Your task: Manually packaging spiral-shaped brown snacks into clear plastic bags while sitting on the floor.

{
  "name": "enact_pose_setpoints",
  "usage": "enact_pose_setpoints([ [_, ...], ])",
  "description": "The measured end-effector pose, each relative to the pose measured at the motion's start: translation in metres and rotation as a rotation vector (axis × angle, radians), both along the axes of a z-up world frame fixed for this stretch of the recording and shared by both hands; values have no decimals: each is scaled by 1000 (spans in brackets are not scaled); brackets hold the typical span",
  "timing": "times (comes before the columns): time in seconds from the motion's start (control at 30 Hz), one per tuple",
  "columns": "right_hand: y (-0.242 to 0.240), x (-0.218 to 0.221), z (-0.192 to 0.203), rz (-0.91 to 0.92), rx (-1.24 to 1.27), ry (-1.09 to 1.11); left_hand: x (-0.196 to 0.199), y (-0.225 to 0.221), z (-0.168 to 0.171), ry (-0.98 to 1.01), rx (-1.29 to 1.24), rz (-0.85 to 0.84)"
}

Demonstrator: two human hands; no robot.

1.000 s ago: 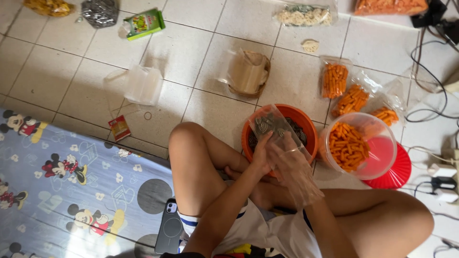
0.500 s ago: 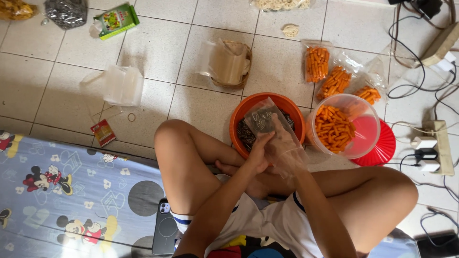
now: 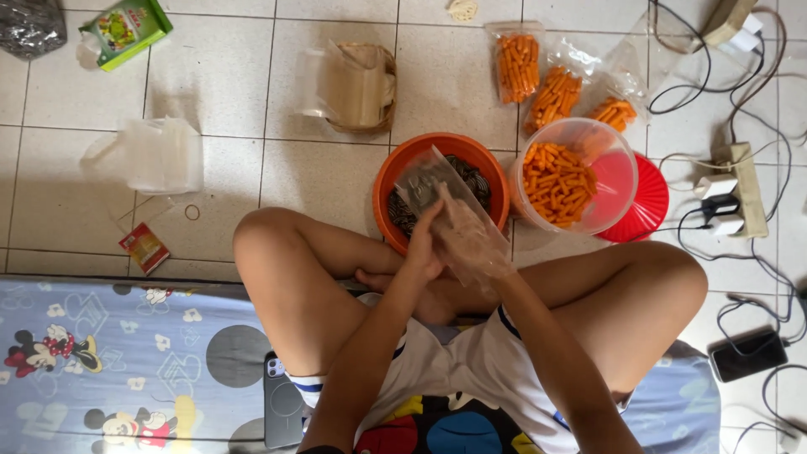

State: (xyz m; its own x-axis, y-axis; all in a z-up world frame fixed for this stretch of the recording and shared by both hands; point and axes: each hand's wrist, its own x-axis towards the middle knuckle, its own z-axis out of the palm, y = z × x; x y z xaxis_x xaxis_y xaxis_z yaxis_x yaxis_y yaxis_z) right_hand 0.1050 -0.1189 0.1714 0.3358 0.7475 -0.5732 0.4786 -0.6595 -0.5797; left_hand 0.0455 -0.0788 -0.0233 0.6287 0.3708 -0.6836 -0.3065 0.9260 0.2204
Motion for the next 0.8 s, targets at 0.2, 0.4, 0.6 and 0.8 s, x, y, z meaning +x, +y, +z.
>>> enact_pose_setpoints([
  [0.2,-12,5,14,-240,15,422,-18,46,24,-31,-40,209],
  [0.4,-35,65,-87,-466,420,259,-39,71,7,-14,37,497],
  [0.6,-39,75,-265,525,118,-685,-38,69,15,-47,27,500],
  [0.8,-17,42,-324,485,-105,-745,-41,63,17,-55,20,526],
])
